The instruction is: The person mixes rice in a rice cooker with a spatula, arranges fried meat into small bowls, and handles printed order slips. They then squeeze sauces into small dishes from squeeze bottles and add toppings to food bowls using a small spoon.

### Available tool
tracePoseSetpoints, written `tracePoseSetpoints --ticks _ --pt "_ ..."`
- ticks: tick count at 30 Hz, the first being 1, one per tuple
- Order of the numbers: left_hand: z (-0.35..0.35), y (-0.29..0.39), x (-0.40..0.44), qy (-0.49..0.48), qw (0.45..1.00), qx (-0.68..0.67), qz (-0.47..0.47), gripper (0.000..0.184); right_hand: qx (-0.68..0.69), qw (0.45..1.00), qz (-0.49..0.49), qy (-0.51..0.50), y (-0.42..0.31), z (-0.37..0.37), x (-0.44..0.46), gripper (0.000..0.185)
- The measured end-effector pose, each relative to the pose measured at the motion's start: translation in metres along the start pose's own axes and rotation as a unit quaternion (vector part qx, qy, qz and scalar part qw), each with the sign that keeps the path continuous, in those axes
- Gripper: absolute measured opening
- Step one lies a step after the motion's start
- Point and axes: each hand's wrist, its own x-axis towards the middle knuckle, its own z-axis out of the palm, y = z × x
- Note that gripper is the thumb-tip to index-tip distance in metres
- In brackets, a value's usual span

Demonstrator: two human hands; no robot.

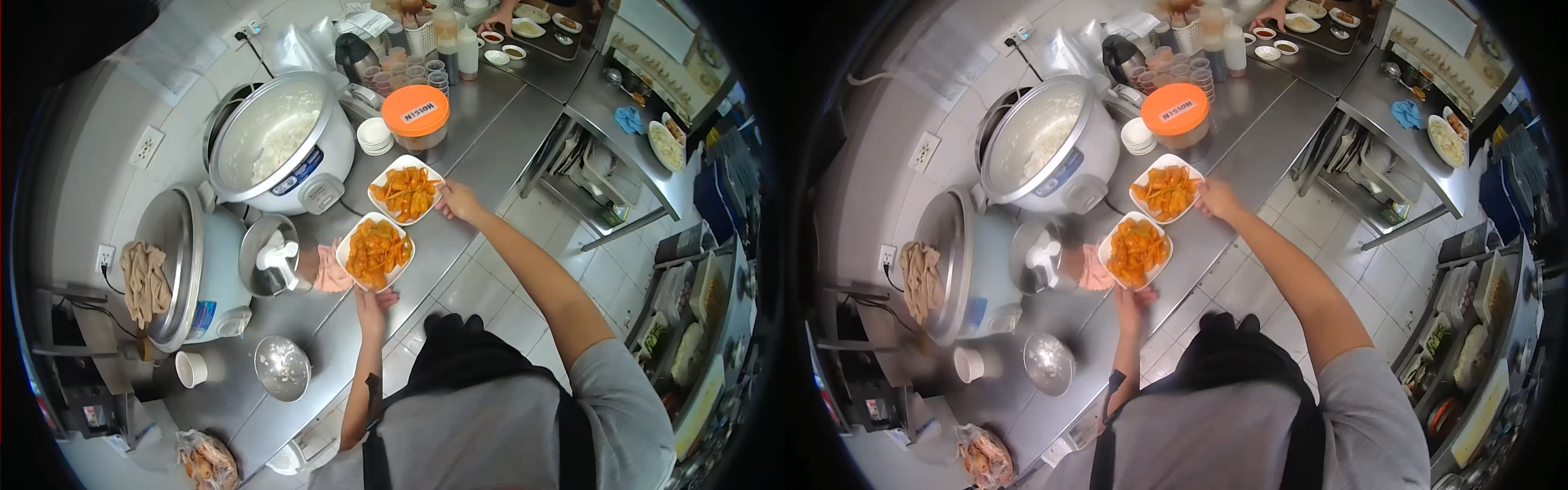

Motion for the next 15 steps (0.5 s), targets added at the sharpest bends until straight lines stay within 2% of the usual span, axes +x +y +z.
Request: tracePoseSetpoints --ticks 1,4,7,10,13,15 --pt "0.000 -0.001 0.001 0.029 0.999 0.016 -0.005 0.046 0.019 0.999 0.020 -0.031 0.006 -0.001 0.011 0.046" --pt "-0.001 0.010 0.012 0.061 0.993 0.090 -0.042 0.046 -0.007 0.997 -0.031 -0.065 0.040 0.001 0.036 0.038" --pt "-0.006 0.020 0.012 0.051 0.981 0.175 -0.073 0.046 -0.106 0.992 -0.064 -0.007 0.020 -0.032 0.003 0.032" --pt "0.050 0.057 0.002 0.037 0.980 0.154 -0.121 0.045 -0.031 0.999 -0.026 0.012 0.021 -0.096 -0.029 0.030" --pt "0.091 0.062 0.023 -0.017 0.982 0.104 -0.159 0.042 0.074 0.991 0.061 0.092 0.040 -0.176 -0.044 0.031" --pt "0.138 0.078 0.052 -0.079 0.965 0.188 -0.163 0.040 0.146 0.976 0.079 0.143 0.042 -0.236 -0.047 0.033"
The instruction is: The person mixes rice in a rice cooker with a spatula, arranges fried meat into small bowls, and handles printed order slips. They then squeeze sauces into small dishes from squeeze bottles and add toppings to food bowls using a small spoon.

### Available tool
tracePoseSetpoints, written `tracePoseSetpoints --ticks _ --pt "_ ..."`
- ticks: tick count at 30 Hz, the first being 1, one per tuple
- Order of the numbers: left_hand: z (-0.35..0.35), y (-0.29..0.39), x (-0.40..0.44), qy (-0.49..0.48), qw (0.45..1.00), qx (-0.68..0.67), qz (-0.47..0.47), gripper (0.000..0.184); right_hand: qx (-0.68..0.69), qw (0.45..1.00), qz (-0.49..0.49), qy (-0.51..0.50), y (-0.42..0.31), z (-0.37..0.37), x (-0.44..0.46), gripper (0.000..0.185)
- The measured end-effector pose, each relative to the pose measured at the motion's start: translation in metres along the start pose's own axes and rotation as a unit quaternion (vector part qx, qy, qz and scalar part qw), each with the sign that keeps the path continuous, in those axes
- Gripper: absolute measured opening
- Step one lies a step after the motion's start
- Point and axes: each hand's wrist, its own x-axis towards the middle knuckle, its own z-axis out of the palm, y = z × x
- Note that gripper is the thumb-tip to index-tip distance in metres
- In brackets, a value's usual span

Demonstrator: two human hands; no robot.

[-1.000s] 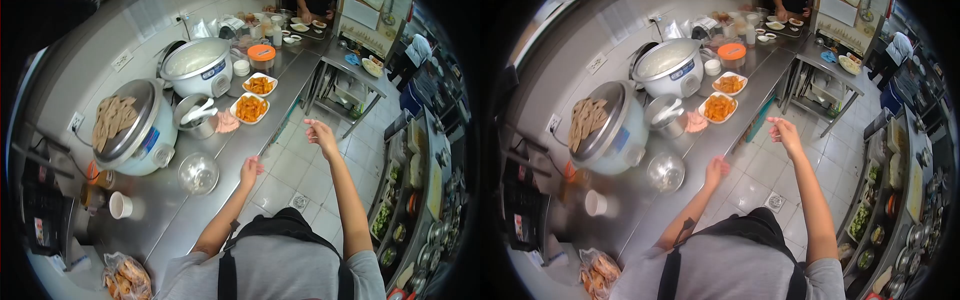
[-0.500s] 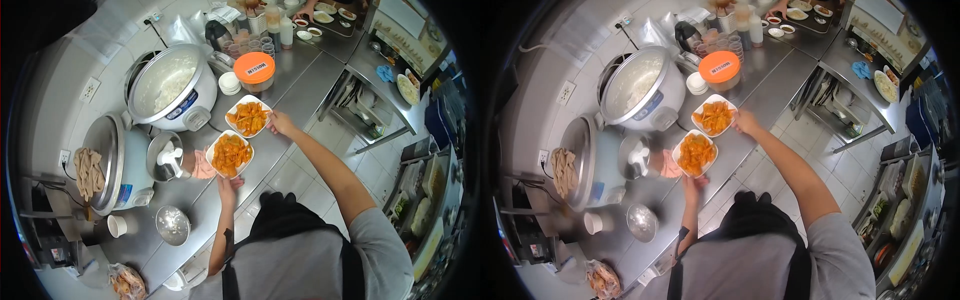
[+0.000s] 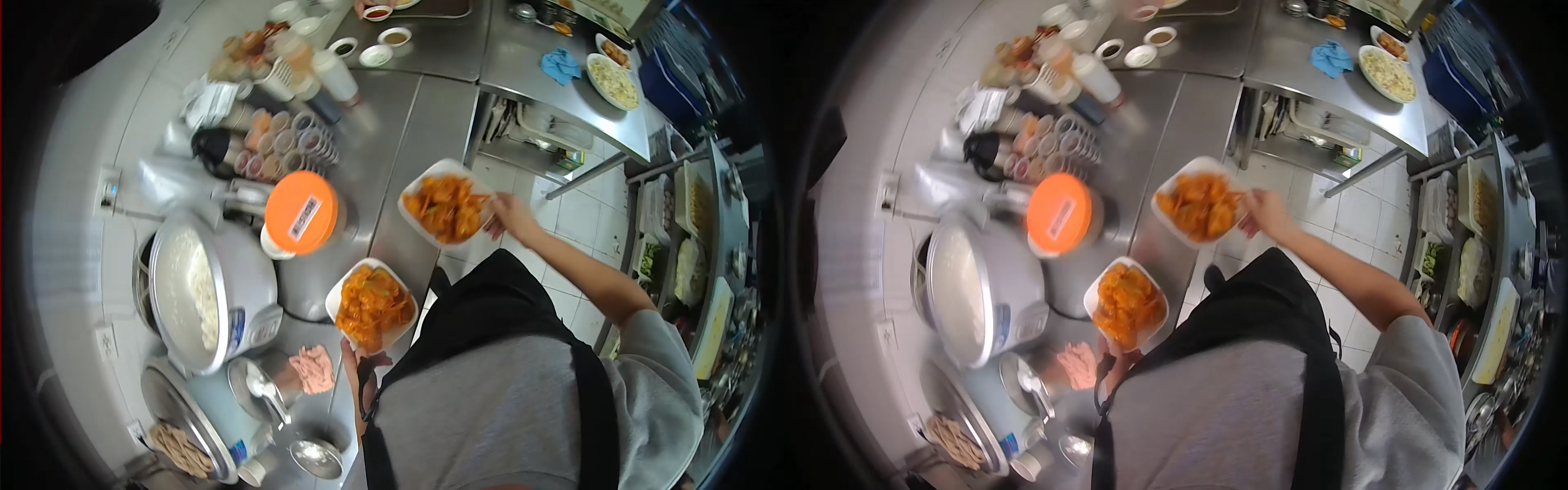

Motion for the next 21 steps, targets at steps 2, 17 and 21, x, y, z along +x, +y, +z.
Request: tracePoseSetpoints --ticks 2,17,21 --pt "0.045 0.029 0.045 -0.051 0.997 0.046 0.023 0.038 0.032 0.997 -0.003 0.070 -0.007 -0.054 0.036 0.034" --pt "0.456 0.127 0.314 -0.197 0.970 0.086 0.111 0.032 0.182 0.867 -0.044 0.462 -0.090 -0.310 0.362 0.032" --pt "0.510 0.141 0.343 -0.228 0.959 0.139 0.097 0.032 0.220 0.850 -0.060 0.476 -0.082 -0.342 0.361 0.037"
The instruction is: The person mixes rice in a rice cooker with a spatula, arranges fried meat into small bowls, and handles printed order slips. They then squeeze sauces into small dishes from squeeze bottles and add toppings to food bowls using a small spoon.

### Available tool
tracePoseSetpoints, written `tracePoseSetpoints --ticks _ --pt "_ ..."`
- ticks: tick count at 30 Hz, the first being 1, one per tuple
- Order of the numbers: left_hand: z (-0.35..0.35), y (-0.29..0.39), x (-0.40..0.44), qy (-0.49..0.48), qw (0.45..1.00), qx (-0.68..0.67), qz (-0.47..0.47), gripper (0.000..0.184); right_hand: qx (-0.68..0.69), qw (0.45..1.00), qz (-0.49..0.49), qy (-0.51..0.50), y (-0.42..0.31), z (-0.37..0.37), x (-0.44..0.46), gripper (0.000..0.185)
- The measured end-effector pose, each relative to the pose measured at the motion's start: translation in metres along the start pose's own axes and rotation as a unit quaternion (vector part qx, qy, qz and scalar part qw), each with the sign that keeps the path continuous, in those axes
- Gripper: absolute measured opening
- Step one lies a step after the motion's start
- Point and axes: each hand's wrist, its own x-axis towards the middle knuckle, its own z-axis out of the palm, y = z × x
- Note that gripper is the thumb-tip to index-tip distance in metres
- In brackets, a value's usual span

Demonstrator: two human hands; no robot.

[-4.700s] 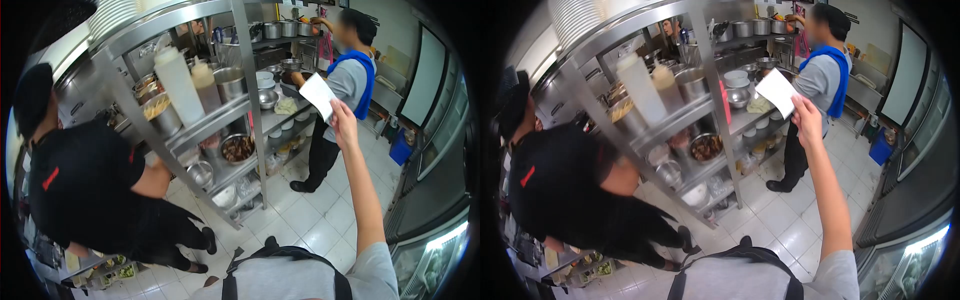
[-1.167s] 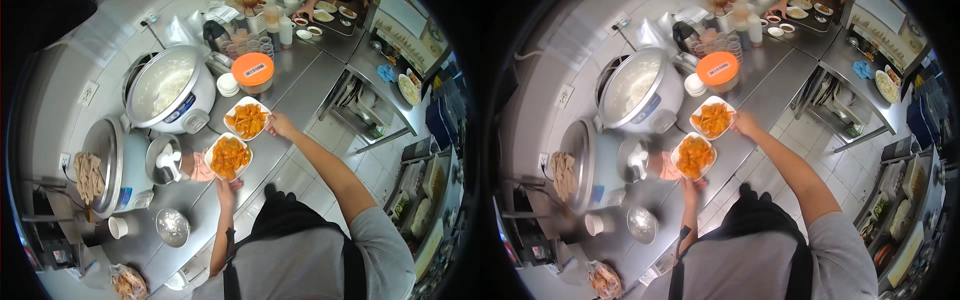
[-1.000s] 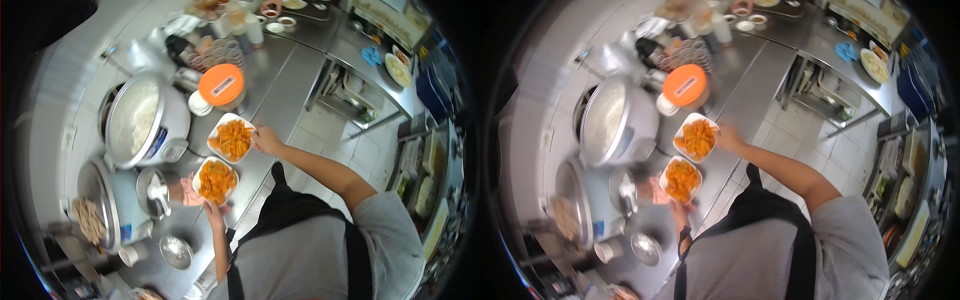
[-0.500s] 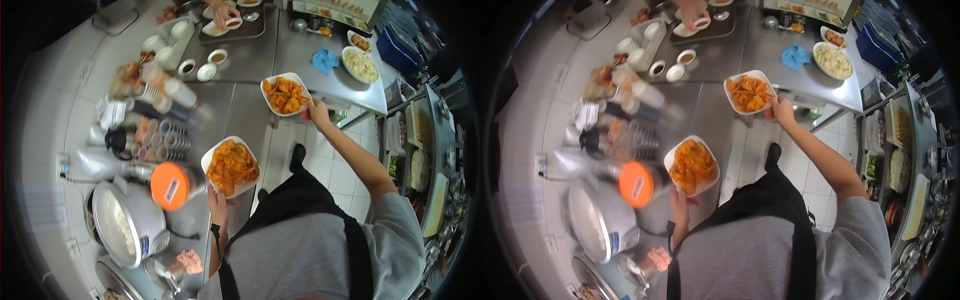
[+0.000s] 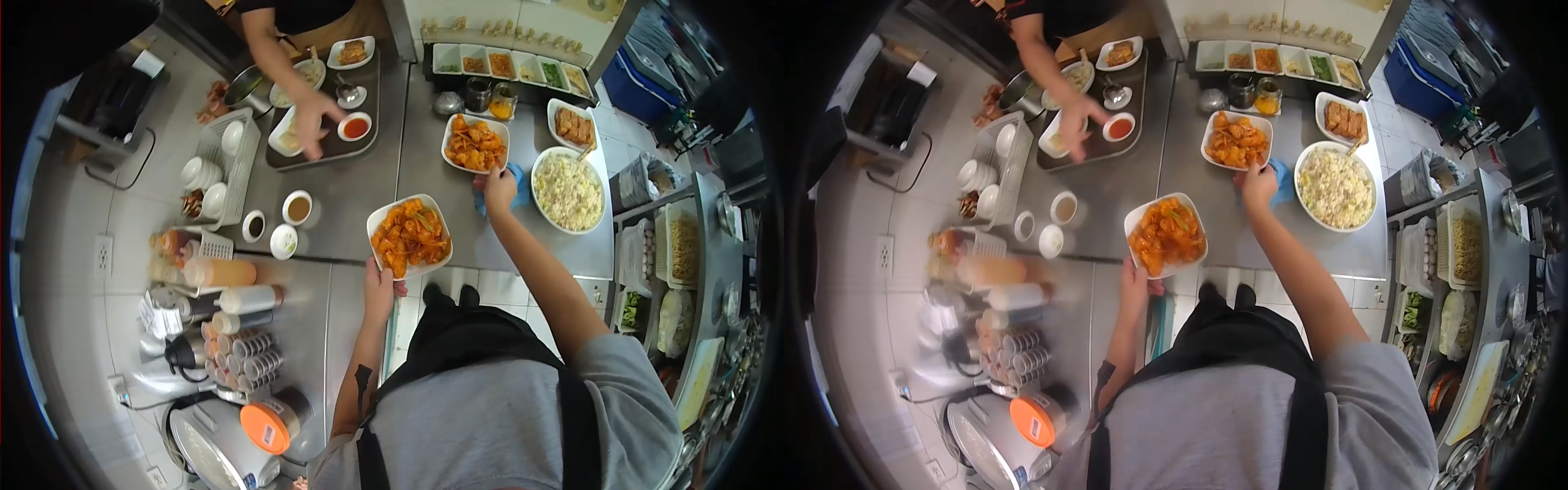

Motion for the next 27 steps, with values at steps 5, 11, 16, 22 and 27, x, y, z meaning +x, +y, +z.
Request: tracePoseSetpoints --ticks 5,11,16,22,27 --pt "0.022 0.013 0.060 -0.084 0.996 0.023 -0.007 0.035 -0.116 0.991 0.015 -0.065 -0.030 -0.051 -0.025 0.056" --pt "0.039 0.029 0.114 -0.177 0.977 0.105 -0.051 0.044 -0.339 0.914 0.019 -0.224 -0.059 -0.105 -0.036 0.049" --pt "0.062 0.045 0.134 -0.225 0.961 0.147 -0.062 0.050 -0.235 0.946 -0.156 -0.159 -0.127 -0.068 0.046 0.043" --pt "0.082 0.033 0.143 -0.219 0.969 0.096 -0.058 0.052 -0.261 0.942 -0.174 -0.117 -0.113 -0.002 0.176 0.032" --pt "0.092 0.030 0.139 -0.173 0.982 0.057 -0.051 0.050 -0.309 0.904 -0.277 -0.101 -0.114 0.002 0.211 0.026"
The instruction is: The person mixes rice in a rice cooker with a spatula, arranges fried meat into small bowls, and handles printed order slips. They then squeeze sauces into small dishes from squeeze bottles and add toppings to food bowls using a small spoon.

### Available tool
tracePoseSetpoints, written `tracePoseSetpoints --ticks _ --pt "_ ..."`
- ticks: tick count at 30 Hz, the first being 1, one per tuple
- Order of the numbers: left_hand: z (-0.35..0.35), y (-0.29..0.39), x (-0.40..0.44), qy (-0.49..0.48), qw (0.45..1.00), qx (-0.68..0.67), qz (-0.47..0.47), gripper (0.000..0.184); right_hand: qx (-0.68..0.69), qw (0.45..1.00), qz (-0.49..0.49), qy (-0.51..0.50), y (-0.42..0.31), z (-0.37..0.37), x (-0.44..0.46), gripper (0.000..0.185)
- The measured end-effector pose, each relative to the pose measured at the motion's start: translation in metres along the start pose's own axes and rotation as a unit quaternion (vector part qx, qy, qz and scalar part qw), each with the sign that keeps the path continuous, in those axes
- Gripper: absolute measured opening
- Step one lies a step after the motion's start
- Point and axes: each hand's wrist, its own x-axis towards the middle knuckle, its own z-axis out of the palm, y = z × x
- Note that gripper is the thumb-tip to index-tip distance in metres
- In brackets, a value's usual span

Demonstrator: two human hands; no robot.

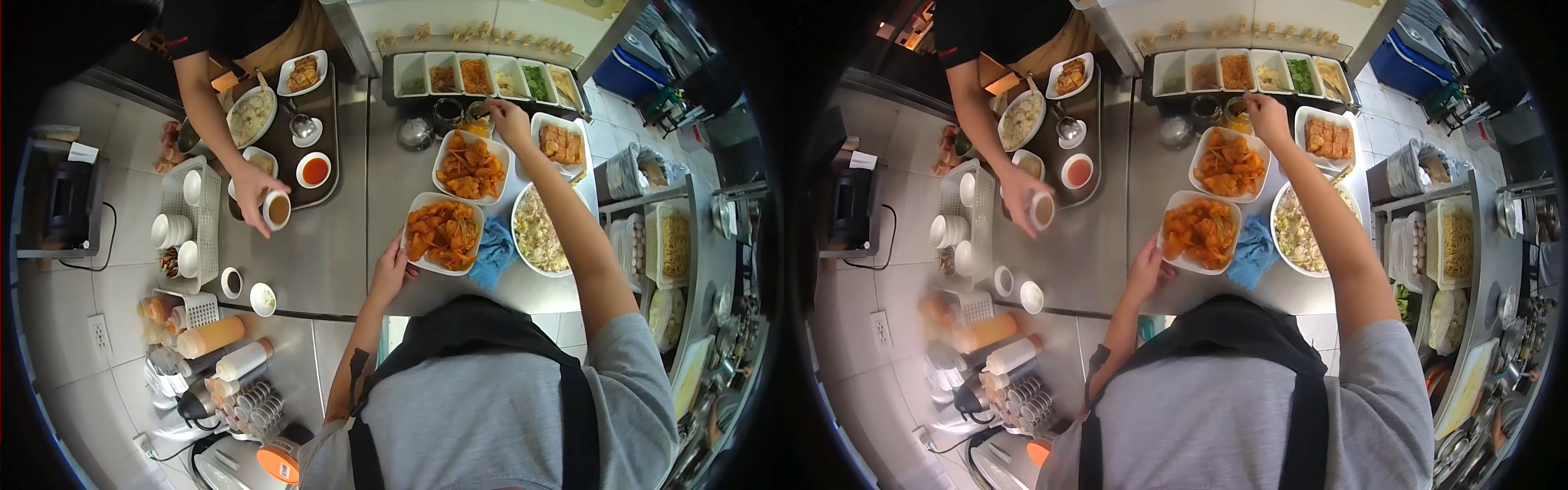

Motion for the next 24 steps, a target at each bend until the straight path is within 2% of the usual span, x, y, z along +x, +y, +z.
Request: tracePoseSetpoints --ticks 2,5,9,11,12,14,17,20,23,24 --pt "0.005 0.001 -0.002 0.021 1.000 0.002 -0.002 0.049 -0.044 0.996 -0.078 -0.001 -0.001 -0.010 0.006 0.025" --pt "0.007 -0.003 -0.002 0.039 0.999 0.002 0.002 0.047 -0.086 0.989 -0.111 -0.037 -0.008 -0.018 0.009 0.024" --pt "0.011 -0.004 -0.006 0.055 0.998 -0.001 0.014 0.046 -0.048 0.994 -0.055 -0.079 -0.007 -0.023 0.006 0.024" --pt "0.011 -0.003 -0.010 0.063 0.997 -0.053 -0.002 0.045 -0.054 0.995 -0.023 -0.084 -0.005 -0.025 0.005 0.023" --pt "0.010 -0.001 -0.013 0.067 0.995 -0.080 -0.008 0.045 -0.055 0.995 -0.041 -0.072 0.001 -0.024 0.007 0.023" --pt "0.006 0.001 -0.021 0.105 0.992 -0.069 0.007 0.044 -0.058 0.994 -0.079 -0.047 0.011 -0.021 0.012 0.023" --pt "-0.006 -0.015 -0.028 0.198 0.977 -0.064 0.049 0.042 -0.151 0.969 -0.190 -0.047 0.001 -0.026 0.008 0.023" --pt "-0.014 -0.022 -0.039 0.291 0.951 -0.034 0.100 0.039 -0.160 0.963 -0.205 -0.072 -0.008 -0.027 0.006 0.024" --pt "-0.016 -0.023 -0.041 0.348 0.927 0.006 0.142 0.036 -0.030 0.992 -0.027 -0.118 -0.020 -0.033 0.009 0.025" --pt "-0.017 -0.023 -0.043 0.362 0.919 0.019 0.153 0.035 -0.022 0.994 -0.017 -0.106 -0.015 -0.030 0.010 0.025"
